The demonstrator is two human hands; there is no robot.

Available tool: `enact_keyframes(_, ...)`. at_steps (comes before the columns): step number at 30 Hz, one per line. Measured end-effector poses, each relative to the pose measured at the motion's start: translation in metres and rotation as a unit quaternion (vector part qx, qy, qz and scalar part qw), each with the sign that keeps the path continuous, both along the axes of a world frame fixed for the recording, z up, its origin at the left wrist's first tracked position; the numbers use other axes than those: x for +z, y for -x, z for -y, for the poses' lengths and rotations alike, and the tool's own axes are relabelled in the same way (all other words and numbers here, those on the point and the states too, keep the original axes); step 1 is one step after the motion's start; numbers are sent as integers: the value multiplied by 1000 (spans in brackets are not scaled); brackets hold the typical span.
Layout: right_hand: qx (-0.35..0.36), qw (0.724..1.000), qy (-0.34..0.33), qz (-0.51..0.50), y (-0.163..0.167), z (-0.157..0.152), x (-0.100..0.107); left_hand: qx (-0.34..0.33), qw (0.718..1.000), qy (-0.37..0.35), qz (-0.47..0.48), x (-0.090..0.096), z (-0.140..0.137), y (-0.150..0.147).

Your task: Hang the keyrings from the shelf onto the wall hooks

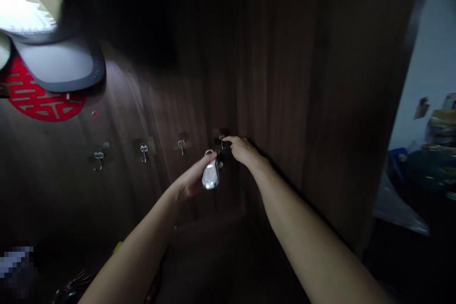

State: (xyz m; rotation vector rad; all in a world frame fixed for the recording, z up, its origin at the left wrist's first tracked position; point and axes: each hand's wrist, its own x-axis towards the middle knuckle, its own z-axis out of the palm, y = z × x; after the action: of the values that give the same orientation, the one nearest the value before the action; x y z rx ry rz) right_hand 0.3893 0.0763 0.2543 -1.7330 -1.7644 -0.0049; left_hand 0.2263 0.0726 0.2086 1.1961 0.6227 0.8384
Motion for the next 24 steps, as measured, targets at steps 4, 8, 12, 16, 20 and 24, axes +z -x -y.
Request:
enact_keyframes(4,2,1000,-2,-4,1,4,-10,92,988,-26,-119,-91,23,31)
enact_keyframes(8,9,1000,-13,-7,8,15,-39,172,932,-39,-316,-163,37,63)
enact_keyframes(12,83,995,6,-48,20,29,-97,213,904,-134,-345,-179,46,93)
enact_keyframes(16,141,986,41,-76,38,47,-164,218,870,-257,-359,-169,59,130)
enact_keyframes(20,202,970,110,-77,67,71,-212,256,808,-327,-417,-166,73,172)
enact_keyframes(24,251,959,123,-57,103,91,-232,251,707,-402,-525,-184,86,204)
